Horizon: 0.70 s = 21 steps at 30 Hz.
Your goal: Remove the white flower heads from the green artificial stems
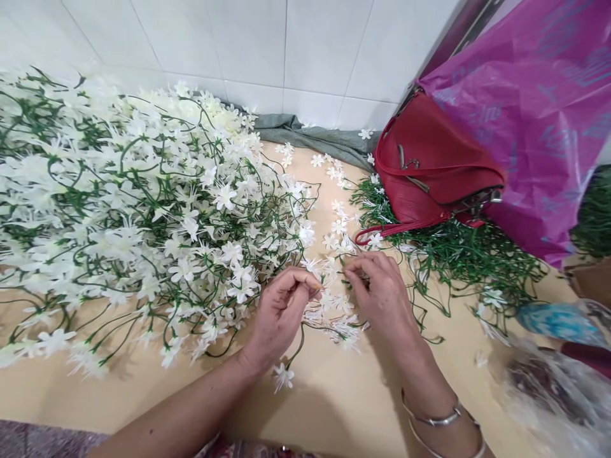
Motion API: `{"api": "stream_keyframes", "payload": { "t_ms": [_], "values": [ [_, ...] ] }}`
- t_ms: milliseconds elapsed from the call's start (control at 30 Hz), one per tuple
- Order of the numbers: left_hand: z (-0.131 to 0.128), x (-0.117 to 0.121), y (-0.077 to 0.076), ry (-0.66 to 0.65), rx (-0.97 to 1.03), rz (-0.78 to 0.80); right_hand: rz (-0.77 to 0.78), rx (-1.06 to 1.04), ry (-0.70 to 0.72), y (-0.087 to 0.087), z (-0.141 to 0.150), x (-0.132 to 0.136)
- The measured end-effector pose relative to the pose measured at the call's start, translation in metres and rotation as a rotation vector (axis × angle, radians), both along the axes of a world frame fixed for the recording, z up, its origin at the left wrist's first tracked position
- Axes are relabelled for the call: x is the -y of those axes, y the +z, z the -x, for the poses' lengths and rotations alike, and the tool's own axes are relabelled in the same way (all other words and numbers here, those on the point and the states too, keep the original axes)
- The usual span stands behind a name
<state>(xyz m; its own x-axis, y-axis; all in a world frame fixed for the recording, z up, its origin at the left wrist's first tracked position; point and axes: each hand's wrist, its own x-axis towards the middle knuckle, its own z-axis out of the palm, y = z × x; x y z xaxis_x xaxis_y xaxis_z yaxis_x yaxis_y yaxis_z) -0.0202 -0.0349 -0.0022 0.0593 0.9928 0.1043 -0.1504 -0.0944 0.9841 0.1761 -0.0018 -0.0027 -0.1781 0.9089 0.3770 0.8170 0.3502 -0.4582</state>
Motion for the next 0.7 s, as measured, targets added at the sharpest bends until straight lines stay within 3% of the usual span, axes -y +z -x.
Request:
{"api": "stream_keyframes", "payload": {
  "t_ms": [167,467,700],
  "values": [
    [-0.005,0.0,-0.007,0.01,0.057,0.096,-0.027,-0.03,-0.003,0.0,0.001,0.001],
    [-0.004,0.0,-0.01,0.0,-0.079,0.038,-0.166,-0.086,-0.117,0.007,0.004,0.001],
    [-0.003,-0.003,-0.006,-0.006,-0.14,-0.084,-0.061,0.118,-0.108,0.025,0.018,-0.04]
  ]
}}
